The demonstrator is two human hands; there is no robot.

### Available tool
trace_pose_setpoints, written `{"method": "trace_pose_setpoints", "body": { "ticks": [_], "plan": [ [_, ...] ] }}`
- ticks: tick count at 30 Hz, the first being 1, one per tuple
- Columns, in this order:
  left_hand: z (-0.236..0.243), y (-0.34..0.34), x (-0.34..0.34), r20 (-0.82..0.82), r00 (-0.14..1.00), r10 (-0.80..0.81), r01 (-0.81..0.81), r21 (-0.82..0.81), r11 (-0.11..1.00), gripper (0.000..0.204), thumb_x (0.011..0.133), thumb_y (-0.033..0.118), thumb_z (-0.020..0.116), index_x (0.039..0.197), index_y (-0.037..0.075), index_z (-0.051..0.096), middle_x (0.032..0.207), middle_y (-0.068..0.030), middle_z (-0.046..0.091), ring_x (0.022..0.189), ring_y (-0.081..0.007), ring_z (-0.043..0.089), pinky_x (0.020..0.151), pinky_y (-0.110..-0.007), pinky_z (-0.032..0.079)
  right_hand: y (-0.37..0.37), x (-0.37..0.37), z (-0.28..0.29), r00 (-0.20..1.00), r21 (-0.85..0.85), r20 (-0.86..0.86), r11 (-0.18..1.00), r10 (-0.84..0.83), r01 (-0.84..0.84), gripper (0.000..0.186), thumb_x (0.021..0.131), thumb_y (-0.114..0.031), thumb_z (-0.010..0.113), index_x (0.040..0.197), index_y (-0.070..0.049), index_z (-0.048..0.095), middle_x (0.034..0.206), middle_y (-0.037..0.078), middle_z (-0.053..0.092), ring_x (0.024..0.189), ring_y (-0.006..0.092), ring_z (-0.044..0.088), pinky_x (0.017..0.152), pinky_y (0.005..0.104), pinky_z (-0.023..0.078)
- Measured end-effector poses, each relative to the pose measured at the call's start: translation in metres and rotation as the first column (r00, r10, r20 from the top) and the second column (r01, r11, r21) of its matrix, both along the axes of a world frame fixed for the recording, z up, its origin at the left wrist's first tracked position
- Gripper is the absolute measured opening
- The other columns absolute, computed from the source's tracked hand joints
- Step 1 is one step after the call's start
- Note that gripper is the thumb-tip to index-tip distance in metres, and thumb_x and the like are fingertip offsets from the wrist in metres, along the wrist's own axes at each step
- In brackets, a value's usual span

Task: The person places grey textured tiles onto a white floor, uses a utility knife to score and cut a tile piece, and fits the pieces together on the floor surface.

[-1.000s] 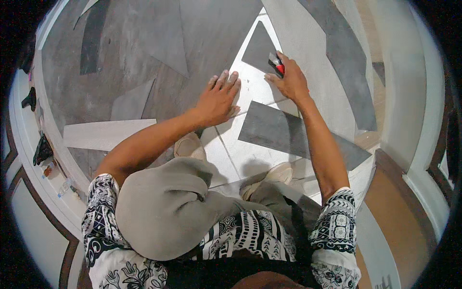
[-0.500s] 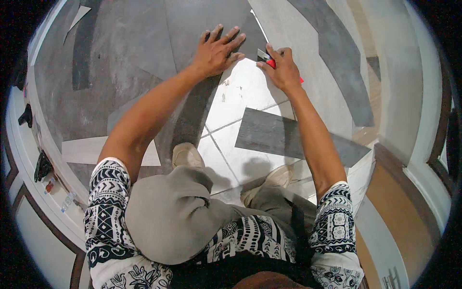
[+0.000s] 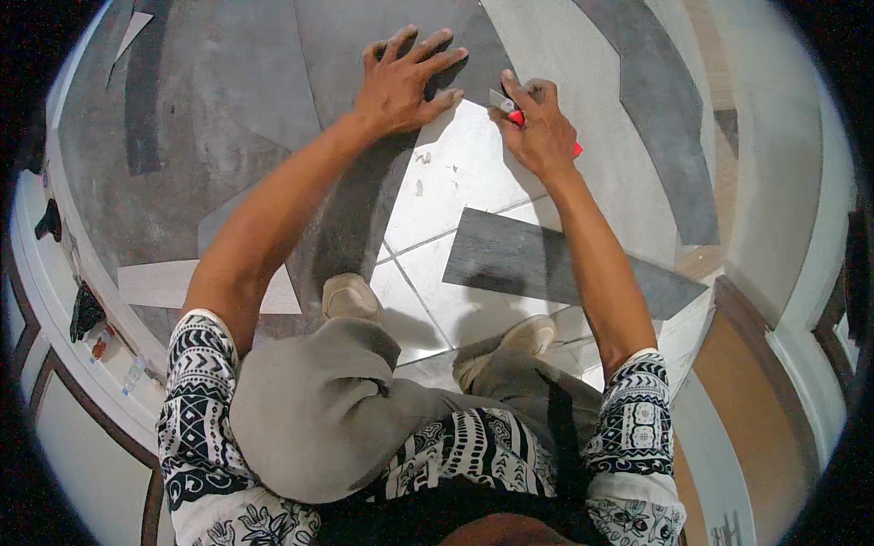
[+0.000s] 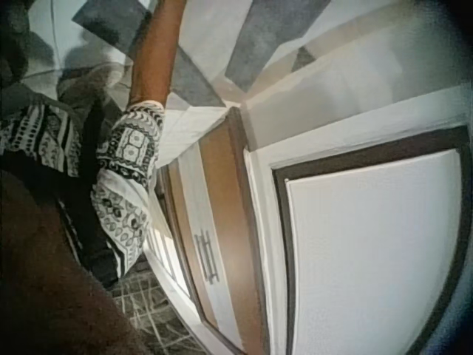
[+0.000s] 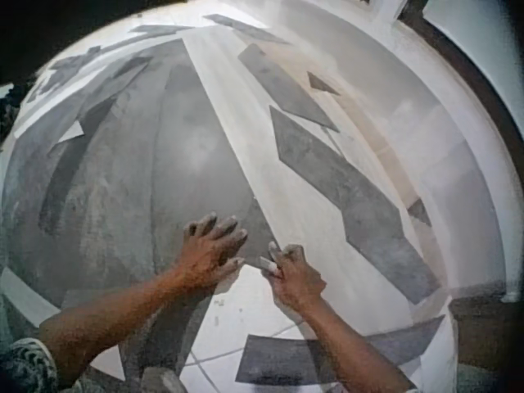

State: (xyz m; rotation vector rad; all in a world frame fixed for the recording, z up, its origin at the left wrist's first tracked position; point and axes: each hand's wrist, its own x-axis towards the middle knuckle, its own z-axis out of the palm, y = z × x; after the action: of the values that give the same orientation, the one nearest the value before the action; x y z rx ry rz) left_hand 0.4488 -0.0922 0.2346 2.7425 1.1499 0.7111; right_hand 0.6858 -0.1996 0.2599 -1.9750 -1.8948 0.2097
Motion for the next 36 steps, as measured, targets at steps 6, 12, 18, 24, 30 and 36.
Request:
{"method": "trace_pose_setpoints", "body": {
  "ticks": [6,12,18,24,30,36],
  "plan": [
    [0.004,0.019,0.015,-0.116,0.992,-0.044,0.047,0.02,0.999,0.064,0.094,0.065,0.059,0.151,0.036,0.052,0.159,0.0015,0.047,0.145,-0.0364,0.04,0.115,-0.061,0.025,-0.003,0.005,0.007,0.999,-0.201,0.042,0.98,0.003,0.005,0.055,0.09,-0.048,0.075,0.141,-0.033,0.061,0.133,0.01,0.054,0.108,0.0333,0.068,0.085,0.0485,0.057],
    [0.03,0.013,0.017,-0.299,0.953,-0.048,-0.039,-0.279,0.959,0.067,0.095,0.066,0.055,0.154,0.037,0.047,0.165,-0.0036,0.037,0.152,-0.0411,0.026,0.121,-0.063,0.018,-0.062,0.071,0.055,0.942,-0.475,0.004,0.83,0.335,-0.293,0.048,0.094,-0.029,0.071,0.141,-0.019,0.06,0.133,0.015,0.055,0.108,0.0374,0.066,0.092,0.0459,0.055],
    [-0.027,-0.04,0.004,-0.094,0.994,0.057,-0.056,0.017,0.998,0.075,0.094,0.062,0.062,0.159,0.032,0.039,0.161,-0.014,0.039,0.142,-0.042,0.041,0.113,-0.06,0.036,-0.232,0.179,0.042,0.957,-0.531,0.179,0.841,0.23,-0.103,0.056,0.092,-0.005,0.066,0.146,-0.009,0.051,0.134,0.02,0.055,0.117,0.0431,0.06,0.098,0.0457,0.051],
    [-0.006,-0.254,0.004,-0.2,0.844,-0.497,0.325,-0.548,0.771,0.129,0.065,0.057,0.091,0.164,0.018,0.019,0.17,-0.0208,0.013,0.155,-0.0453,0.02,0.124,-0.06,0.022,-0.314,0.197,-0.025,0.939,-0.211,0.344,0.976,0.027,0.05,0.059,0.09,-0.012,0.07,0.144,-0.005,0.047,0.138,0.022,0.053,0.128,0.0425,0.051,0.109,0.0551,0.041],
    [-0.018,-0.255,-0.003,-0.249,0.822,-0.513,0.368,-0.455,0.811,0.101,0.088,0.049,0.075,0.165,0.016,0.02,0.172,-0.0151,0.012,0.157,-0.0387,0.018,0.125,-0.058,0.019,-0.27,0.224,-0.01,0.898,-0.437,0.414,0.898,0.149,0.053,0.03,0.096,-0.02,0.067,0.117,-0.004,0.053,0.115,0.014,0.06,0.109,0.0356,0.059,0.098,0.047,0.045],
    [-0.019,-0.237,-0.01,-0.231,0.909,-0.347,0.237,-0.397,0.887,0.087,0.098,0.055,0.058,0.165,0.014,0.02,0.172,-0.016,0.017,0.158,-0.0373,0.018,0.126,-0.059,0.016,-0.257,0.219,0.019,0.989,-0.527,-0.121,0.85,-0.08,0.005,0.038,0.097,-0.034,0.067,0.107,0.001,0.055,0.096,0.019,0.061,0.093,0.0386,0.061,0.086,0.046,0.048]
  ]
}}
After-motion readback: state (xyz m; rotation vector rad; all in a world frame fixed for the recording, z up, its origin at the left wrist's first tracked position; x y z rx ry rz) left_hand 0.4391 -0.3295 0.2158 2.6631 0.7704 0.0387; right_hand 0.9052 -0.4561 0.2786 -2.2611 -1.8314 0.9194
